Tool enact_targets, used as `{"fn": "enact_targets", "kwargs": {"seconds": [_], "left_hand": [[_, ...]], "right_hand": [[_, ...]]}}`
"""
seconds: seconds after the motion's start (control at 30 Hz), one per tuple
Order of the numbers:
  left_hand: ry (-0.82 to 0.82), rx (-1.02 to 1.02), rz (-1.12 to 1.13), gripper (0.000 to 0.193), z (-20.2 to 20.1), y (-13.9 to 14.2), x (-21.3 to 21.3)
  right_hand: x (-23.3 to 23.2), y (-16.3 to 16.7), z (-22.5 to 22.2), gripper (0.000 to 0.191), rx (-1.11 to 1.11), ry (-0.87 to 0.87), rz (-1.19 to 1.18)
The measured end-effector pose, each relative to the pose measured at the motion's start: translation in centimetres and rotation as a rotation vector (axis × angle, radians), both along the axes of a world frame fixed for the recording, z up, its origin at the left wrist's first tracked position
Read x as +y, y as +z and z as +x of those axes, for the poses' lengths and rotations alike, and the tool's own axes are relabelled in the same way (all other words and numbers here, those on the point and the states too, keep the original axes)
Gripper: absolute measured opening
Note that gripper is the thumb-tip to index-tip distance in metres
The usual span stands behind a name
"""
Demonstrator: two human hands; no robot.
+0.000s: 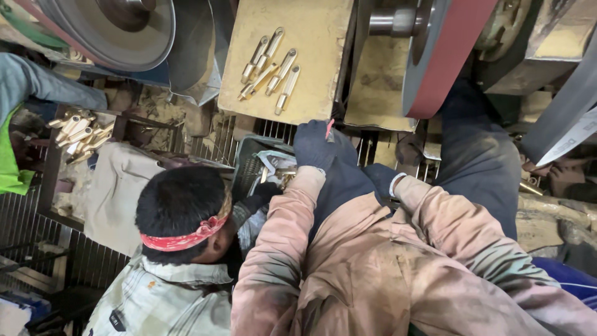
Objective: The person uses a belt sander to polish small brass-colored metal parts. They pick up each part from a basket, press it against the moving belt, rotate it to smooth all sides, and place the finished pieces on a nearby wooden board.
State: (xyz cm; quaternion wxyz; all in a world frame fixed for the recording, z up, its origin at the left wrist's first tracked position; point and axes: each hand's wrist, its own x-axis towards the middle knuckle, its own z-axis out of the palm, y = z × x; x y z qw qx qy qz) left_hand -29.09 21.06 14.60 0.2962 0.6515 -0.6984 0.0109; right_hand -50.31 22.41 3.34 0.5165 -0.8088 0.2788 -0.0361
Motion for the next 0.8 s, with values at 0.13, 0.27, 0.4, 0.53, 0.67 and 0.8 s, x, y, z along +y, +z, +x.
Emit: {"fn": "enact_targets", "kwargs": {"seconds": [0.13, 0.27, 0.4, 0.53, 0.67, 0.8], "left_hand": [[-0.012, -0.003, 0.001, 0.019, 0.2, -0.2, 0.1], [-0.025, 0.042, 0.019, 0.022, 0.3, -0.1, 0.1], [-0.02, 0.042, 0.005, 0.019, 0.2, 0.0, 0.1], [-0.03, 0.054, -0.026, 0.017, 0.2, 0.1, 0.2], [-0.023, 0.056, -0.035, 0.017, 0.2, 0.0, 0.2], [-0.028, 0.057, -0.044, 0.016, 0.2, 0.0, 0.2]], "right_hand": [[0.1, 0.0, -0.4, 0.042, 0.012, -0.006, -0.006], [0.1, -0.1, -0.3, 0.042, 0.012, -0.013, -0.007], [0.0, -1.0, -0.5, 0.042, 0.015, -0.023, -0.019], [0.0, -2.6, -0.8, 0.041, -0.051, -0.026, -0.101], [-0.1, -3.6, -1.0, 0.034, -0.096, 0.041, -0.23], [0.0, -3.4, -0.9, 0.032, -0.003, -0.001, -0.191]]}}
